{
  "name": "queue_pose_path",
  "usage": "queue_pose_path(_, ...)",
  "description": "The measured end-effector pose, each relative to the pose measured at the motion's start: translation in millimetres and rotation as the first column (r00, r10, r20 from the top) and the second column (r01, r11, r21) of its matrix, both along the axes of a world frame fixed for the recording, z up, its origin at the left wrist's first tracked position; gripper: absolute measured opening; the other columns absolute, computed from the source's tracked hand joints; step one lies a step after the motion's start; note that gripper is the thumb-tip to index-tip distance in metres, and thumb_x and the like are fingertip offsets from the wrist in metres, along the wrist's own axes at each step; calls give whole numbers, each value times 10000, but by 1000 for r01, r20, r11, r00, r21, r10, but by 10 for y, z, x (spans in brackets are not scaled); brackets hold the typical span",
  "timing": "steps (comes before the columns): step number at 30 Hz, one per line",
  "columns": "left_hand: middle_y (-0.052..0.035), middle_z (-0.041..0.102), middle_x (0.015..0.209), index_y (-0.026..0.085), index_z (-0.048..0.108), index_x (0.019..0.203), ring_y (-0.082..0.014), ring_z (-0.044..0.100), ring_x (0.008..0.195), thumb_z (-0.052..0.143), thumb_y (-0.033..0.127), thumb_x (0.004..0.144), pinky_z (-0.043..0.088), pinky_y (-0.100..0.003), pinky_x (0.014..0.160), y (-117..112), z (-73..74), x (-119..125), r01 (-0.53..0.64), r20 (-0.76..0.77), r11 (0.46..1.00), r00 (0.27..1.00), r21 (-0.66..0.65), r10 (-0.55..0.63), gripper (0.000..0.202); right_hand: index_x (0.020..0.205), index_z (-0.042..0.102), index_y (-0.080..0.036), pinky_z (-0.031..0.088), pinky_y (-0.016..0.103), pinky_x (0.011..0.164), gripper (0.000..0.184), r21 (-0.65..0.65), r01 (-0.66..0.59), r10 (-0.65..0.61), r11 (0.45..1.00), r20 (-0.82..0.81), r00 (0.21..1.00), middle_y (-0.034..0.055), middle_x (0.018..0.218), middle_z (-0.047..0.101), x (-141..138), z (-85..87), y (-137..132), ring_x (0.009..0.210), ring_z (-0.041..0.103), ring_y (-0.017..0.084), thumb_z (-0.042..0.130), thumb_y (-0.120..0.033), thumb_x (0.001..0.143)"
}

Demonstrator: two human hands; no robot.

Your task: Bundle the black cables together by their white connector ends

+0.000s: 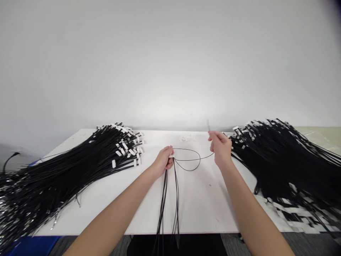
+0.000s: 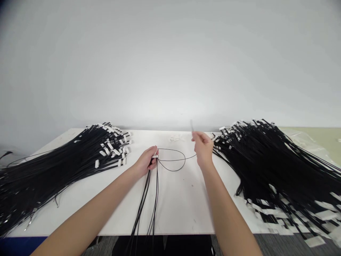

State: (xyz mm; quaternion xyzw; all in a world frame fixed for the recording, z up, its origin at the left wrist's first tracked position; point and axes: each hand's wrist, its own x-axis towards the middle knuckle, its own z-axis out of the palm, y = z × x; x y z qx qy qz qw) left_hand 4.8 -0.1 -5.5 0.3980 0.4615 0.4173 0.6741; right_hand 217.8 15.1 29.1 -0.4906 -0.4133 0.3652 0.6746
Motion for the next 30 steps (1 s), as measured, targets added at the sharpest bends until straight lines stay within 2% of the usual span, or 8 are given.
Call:
queue_pose_path(2, 67, 325, 406, 196, 389, 707, -43, 220, 279, 439, 498, 769, 97, -174, 316, 0, 1, 3, -9, 5, 1000, 1000, 4, 9, 313, 722, 633, -174, 246, 194, 372, 169, 16, -77, 68, 997, 313, 947, -24, 587, 518, -127, -32, -71, 410, 340, 42, 625, -338, 683)
queue_pose_path(4, 66, 322, 404, 194, 388, 701, -42, 216, 279, 431, 487, 772, 97, -173, 316, 2, -1, 5, -19, 13, 1000, 1000, 0, 19, 305, 698, 645, -189, 291, 199, 417, 151, 0, -178, 151, 984, 530, 834, -21, 565, 524, -263, -63, -153, 440, 369, 59, 594, -331, 711)
queue_pose_path(6, 65, 325, 405, 192, 388, 696, -42, 216, 281, 431, 475, 771, 98, -172, 314, 4, -4, 6, -26, 29, 1000, 999, -3, 27, 296, 671, 640, -202, 311, 203, 453, 153, 8, -228, 164, 974, 672, 723, -24, 552, 527, -380, -87, -228, 449, 375, 65, 556, -310, 740)
queue_pose_path(8, 63, 327, 406, 191, 391, 695, -43, 220, 286, 437, 470, 766, 102, -171, 314, 5, -5, 6, -33, 46, 999, 998, -1, 33, 292, 658, 628, -202, 323, 205, 485, 166, 66, -243, 111, 968, 754, 648, -19, 565, 541, -459, -102, -283, 478, 405, 74, 526, -286, 758)
queue_pose_path(13, 62, 320, 405, 188, 399, 688, -45, 219, 300, 449, 459, 759, 110, -169, 315, -7, 25, 14, -48, 67, 999, 997, 0, 48, 285, 670, 616, -194, 318, 197, 511, 156, 189, -275, 3, 943, 820, 573, -16, 579, 547, -492, -124, -330, 516, 430, 76, 503, -249, 762)
queue_pose_path(20, 58, 328, 405, 189, 393, 679, -49, 228, 295, 451, 446, 762, 115, -174, 310, -21, 54, 24, -61, 65, 998, 996, 14, 60, 276, 621, 593, -205, 277, 195, 486, 125, 136, -212, -21, 968, 882, 470, -40, 532, 518, -500, -167, -332, 478, 394, 67, 514, -220, 716)
queue_pose_path(26, 57, 321, 422, 189, 415, 697, -49, 235, 319, 459, 450, 765, 120, -168, 319, -17, 26, 11, -51, 66, 998, 997, 25, 50, 273, 625, 597, -209, 270, 198, 485, 133, 99, -205, 6, 974, 888, 459, -37, 535, 523, -512, -160, -349, 486, 404, 73, 508, -227, 722)
queue_pose_path(30, 57, 322, 431, 189, 413, 699, -45, 226, 325, 469, 450, 762, 118, -166, 317, -24, 38, 13, -52, 62, 998, 997, 28, 50, 274, 635, 590, -209, 289, 197, 490, 151, 34, -238, 93, 971, 860, 503, -31, 558, 536, -506, -135, -346, 500, 422, 80, 494, -241, 746)
